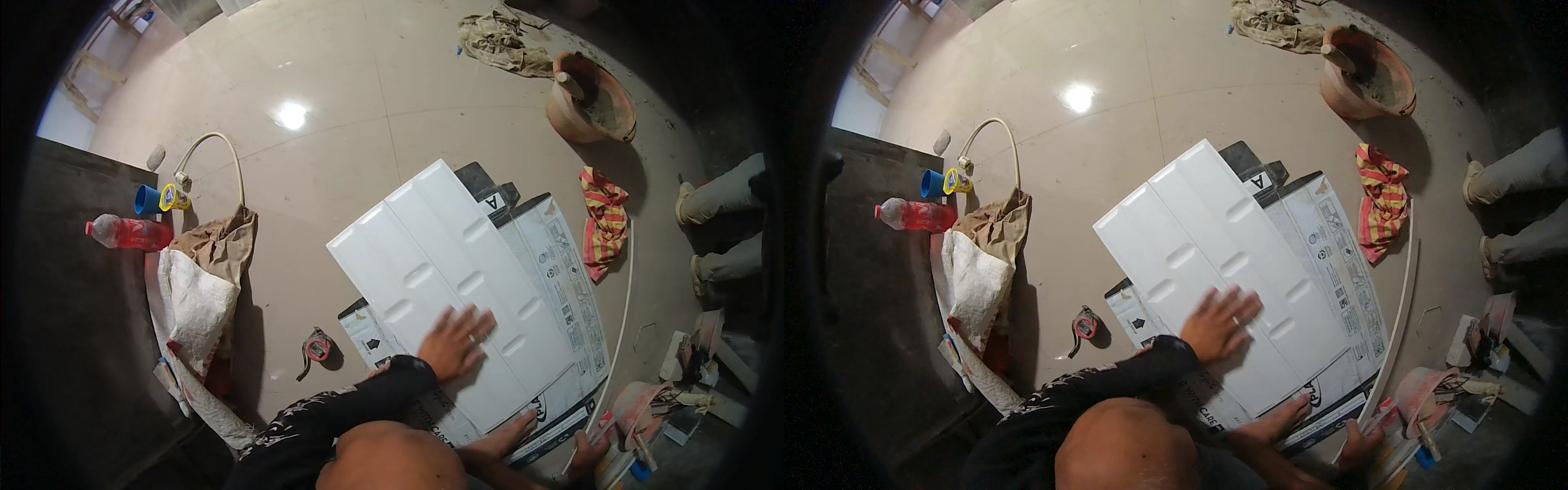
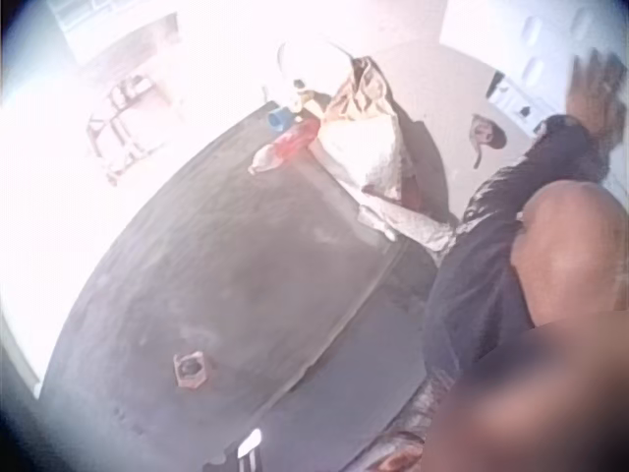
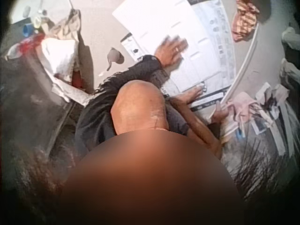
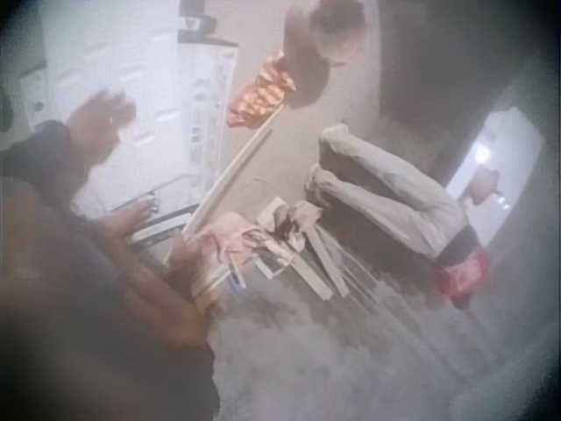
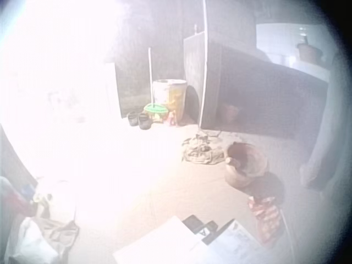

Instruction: The person measures and marks a white panel using a tape measure and utility knife, then scores and snaps it to size. They carry the cut panel outside and place it on the ground.

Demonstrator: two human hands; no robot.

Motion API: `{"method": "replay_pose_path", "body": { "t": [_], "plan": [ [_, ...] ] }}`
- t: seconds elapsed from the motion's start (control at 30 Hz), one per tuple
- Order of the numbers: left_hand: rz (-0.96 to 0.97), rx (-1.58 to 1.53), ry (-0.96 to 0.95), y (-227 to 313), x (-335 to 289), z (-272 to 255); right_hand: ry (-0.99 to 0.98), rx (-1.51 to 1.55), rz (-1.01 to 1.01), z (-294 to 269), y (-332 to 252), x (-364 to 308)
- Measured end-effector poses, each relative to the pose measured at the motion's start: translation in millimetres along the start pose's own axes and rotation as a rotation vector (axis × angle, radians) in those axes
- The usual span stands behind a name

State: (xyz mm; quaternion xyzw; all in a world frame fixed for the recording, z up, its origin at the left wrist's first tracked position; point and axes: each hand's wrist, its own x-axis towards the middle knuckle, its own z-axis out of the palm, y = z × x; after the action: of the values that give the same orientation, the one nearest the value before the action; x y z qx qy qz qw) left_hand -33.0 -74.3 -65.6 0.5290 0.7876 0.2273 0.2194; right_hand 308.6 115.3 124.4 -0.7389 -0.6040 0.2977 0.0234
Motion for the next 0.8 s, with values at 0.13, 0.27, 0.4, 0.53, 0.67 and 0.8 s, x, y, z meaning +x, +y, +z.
{"method": "replay_pose_path", "body": {
  "t": [0.13,0.27,0.4,0.53,0.67,0.8],
  "plan": [
    [-0.251,0.238,0.276,-92.4,25.1,-59.9,0.121,-0.114,-0.015,2.0,3.1,-1.5],
    [-0.503,0.439,0.379,-157.0,46.8,-100.8,0.122,-0.053,0.01,0.5,13.0,2.1],
    [-0.497,0.302,0.453,-146.9,52.2,-85.7,-0.044,0.085,-0.07,-2.9,16.9,9.0],
    [-0.322,0.184,0.269,-60.9,31.0,-36.4,-0.109,0.163,-0.165,1.2,9.2,7.7],
    [-0.064,0.005,0.007,22.1,-6.5,-0.6,-0.145,0.354,-0.189,12.1,-4.7,4.8],
    [0.09,-0.041,-0.005,31.7,-17.1,9.5,-0.085,0.237,-0.113,15.9,-10.5,7.9]
  ]
}}
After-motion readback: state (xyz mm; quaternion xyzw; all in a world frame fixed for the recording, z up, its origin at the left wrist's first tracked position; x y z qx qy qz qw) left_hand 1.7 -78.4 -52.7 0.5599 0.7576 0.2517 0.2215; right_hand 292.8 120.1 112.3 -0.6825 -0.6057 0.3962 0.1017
